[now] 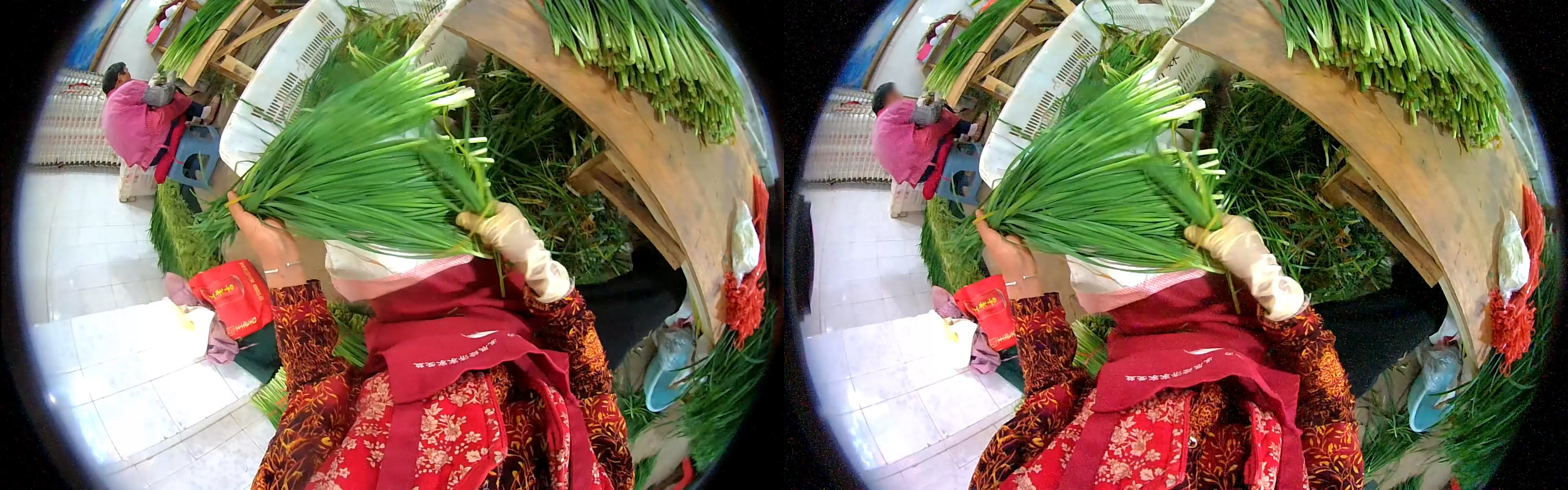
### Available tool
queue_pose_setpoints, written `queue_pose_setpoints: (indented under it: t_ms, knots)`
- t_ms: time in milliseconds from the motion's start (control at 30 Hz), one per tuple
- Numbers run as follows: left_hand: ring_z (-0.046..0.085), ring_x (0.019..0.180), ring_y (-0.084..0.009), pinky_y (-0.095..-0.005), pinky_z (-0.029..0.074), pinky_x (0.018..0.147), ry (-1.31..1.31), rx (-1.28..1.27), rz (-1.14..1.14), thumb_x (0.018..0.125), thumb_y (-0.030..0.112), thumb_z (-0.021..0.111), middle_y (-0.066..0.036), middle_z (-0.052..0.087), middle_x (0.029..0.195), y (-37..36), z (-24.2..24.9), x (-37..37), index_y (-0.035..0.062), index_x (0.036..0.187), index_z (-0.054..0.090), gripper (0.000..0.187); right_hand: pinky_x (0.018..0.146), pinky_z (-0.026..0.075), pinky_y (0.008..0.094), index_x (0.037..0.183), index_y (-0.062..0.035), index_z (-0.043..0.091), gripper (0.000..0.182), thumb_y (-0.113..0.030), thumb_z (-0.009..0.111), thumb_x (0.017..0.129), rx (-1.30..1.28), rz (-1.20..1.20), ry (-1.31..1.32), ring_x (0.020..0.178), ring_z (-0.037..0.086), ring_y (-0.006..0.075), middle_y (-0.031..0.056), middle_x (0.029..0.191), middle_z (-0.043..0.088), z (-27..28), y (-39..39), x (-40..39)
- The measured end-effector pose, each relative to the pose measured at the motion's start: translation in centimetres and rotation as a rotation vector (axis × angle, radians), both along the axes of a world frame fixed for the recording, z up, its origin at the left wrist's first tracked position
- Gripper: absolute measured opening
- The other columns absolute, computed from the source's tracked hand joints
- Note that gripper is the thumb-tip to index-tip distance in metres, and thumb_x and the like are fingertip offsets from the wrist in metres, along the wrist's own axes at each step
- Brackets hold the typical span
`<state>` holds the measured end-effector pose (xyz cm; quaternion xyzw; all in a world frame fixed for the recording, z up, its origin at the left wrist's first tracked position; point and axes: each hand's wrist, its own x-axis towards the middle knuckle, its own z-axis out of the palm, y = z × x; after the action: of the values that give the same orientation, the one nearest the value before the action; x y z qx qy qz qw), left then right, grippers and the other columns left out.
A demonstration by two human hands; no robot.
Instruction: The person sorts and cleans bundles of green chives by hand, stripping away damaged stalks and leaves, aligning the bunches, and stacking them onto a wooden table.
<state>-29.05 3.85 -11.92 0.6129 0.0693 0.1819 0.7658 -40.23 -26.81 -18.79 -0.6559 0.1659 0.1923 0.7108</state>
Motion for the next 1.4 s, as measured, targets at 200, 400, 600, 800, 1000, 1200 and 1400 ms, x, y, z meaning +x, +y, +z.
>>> queue_pose_setpoints:
  t_ms: [200, 400, 600, 800, 1000, 1200, 1400]
  knots:
    - [0.049, 0.102, -0.0188, -0.0311, 0.036, 0.091, 0.012, 0.102, -0.003, 0.091, 0.044, 0.035, -0.008, 0.051, 0.114, -0.1, -0.4, -0.2, 0.0039, 0.115, 0.044, 0.048, 0.038, 0.029, 0.0174, 0.087, -0.0046, 0.057, 0.015, -0.019, 0.058, 0.083, 0.481, -0.396, 0.003, 0.044, 0.040, 0.0045, -0.0033, 0.059, 0.048, -5.1, -5.5, -3.0]
    - [0.050, 0.101, -0.0181, -0.0282, 0.044, 0.082, 0.062, -0.003, 0.014, 0.092, 0.033, 0.037, -0.008, 0.051, 0.113, -1.4, 1.1, -0.7, 0.0039, 0.121, 0.040, 0.041, 0.050, 0.036, 0.0215, 0.076, -0.0061, 0.060, 0.027, -0.033, 0.062, 0.079, 0.064, -0.396, 0.101, 0.053, 0.044, 0.0072, -0.0020, 0.060, 0.051, -2.0, -6.5, -4.7]
    - [0.053, 0.099, -0.0205, -0.0297, 0.044, 0.083, 0.118, -0.106, -0.067, 0.090, 0.044, 0.036, -0.009, 0.053, 0.111, -0.7, 1.0, -0.3, 0.0061, 0.116, 0.045, 0.047, 0.059, 0.041, 0.0222, 0.094, -0.0010, 0.062, 0.030, -0.025, 0.067, 0.077, 0.141, 0.174, 0.083, 0.066, 0.052, 0.0090, 0.0023, 0.076, 0.060, -1.4, -1.0, -0.5]
    - [0.055, 0.095, -0.0225, -0.0335, 0.044, 0.083, 0.032, -0.106, -0.037, 0.089, 0.046, 0.037, -0.008, 0.056, 0.107, -3.2, 3.8, -0.2, 0.0063, 0.113, 0.048, 0.047, 0.053, 0.040, 0.0240, 0.093, -0.0036, 0.064, 0.034, -0.033, 0.067, 0.076, 0.195, 0.040, -0.032, 0.059, 0.051, 0.0104, 0.0013, 0.072, 0.061, -3.7, -1.0, -1.7]
    - [0.055, 0.092, -0.0190, -0.0330, 0.044, 0.082, -0.213, -0.025, -0.227, 0.090, 0.040, 0.038, -0.007, 0.056, 0.102, -8.0, 11.4, 1.9, 0.0085, 0.107, 0.049, 0.037, 0.054, 0.042, 0.0219, 0.098, -0.0037, 0.060, 0.035, -0.032, 0.065, 0.079, 0.096, 0.146, -0.050, 0.062, 0.051, 0.0080, 0.0005, 0.077, 0.061, -2.1, -1.2, -1.7]
    - [0.053, 0.097, -0.0203, -0.0331, 0.045, 0.083, -0.346, -0.025, -0.260, 0.092, 0.033, 0.038, -0.008, 0.054, 0.107, -14.0, 19.3, 3.5, 0.0058, 0.113, 0.045, 0.036, 0.065, 0.046, 0.0272, 0.099, -0.0053, 0.063, 0.034, -0.030, 0.064, 0.076, 0.084, 0.201, -0.135, 0.067, 0.056, 0.0149, 0.0052, 0.078, 0.064, 2.7, -2.4, -2.1]
    - [0.054, 0.097, -0.0233, -0.0352, 0.045, 0.084, -0.480, -0.098, -0.361, 0.090, 0.031, 0.043, -0.012, 0.055, 0.108, -14.8, 26.8, 7.2, 0.0042, 0.113, 0.049, 0.036, 0.049, 0.039, 0.0227, 0.095, -0.0040, 0.062, 0.031, -0.032, 0.056, 0.084, 0.260, -0.348, -0.089, 0.051, 0.044, 0.0086, -0.0012, 0.060, 0.049, -0.9, -6.0, -2.6]
